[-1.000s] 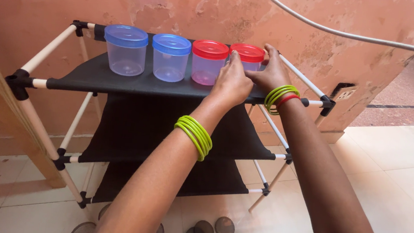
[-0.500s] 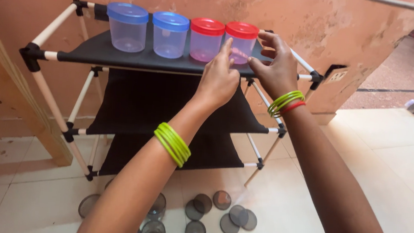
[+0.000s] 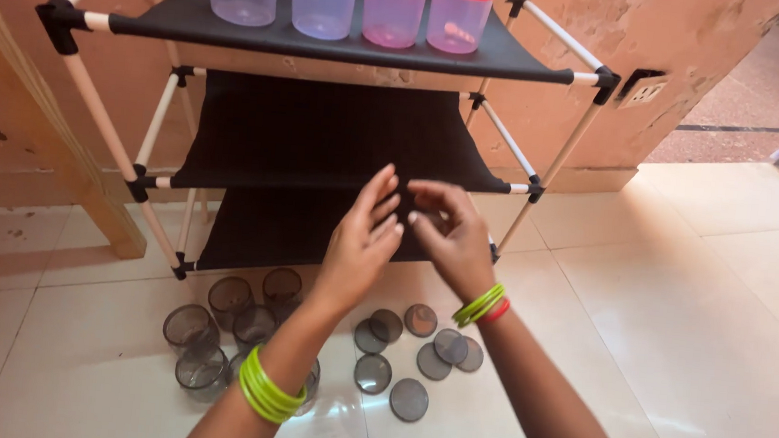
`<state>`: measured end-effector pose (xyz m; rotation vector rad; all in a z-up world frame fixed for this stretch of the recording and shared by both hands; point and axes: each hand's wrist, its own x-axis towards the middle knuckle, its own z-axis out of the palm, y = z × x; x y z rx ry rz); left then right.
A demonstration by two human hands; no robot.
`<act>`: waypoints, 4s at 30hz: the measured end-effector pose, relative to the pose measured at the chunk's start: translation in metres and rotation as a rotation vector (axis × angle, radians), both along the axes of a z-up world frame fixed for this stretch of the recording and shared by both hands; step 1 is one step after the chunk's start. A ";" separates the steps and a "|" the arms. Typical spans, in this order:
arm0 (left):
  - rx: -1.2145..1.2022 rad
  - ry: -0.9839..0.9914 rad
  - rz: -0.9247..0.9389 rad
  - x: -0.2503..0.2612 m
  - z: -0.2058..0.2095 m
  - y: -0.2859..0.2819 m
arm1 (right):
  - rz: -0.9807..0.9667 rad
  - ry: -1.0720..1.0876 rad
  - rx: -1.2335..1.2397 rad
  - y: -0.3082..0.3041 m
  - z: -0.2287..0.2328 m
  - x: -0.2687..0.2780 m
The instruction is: The person assembles plastic containers by screwing lids onto translucent bodies and places them on a three-tier shelf. They also assemble textured glass jars with dark lids and place them on the middle shelf.
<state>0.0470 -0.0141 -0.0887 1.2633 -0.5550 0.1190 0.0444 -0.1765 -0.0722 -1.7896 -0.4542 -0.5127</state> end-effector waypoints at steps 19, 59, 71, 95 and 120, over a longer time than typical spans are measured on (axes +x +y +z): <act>0.188 0.386 0.153 -0.094 -0.250 0.040 | -0.059 0.655 0.245 -0.004 -0.278 -0.057; 0.730 0.421 0.572 -0.148 -0.320 0.086 | 0.073 0.948 0.916 -0.008 -0.332 -0.088; -0.072 0.432 0.505 -0.151 -0.298 0.090 | 0.544 0.853 1.129 0.009 -0.233 -0.064; -0.185 0.347 -0.056 -0.128 -0.035 0.010 | 0.211 0.222 -0.396 -0.008 0.025 -0.059; 0.046 0.372 -0.110 -0.133 -0.037 0.007 | 0.182 0.116 -0.279 -0.024 0.005 -0.052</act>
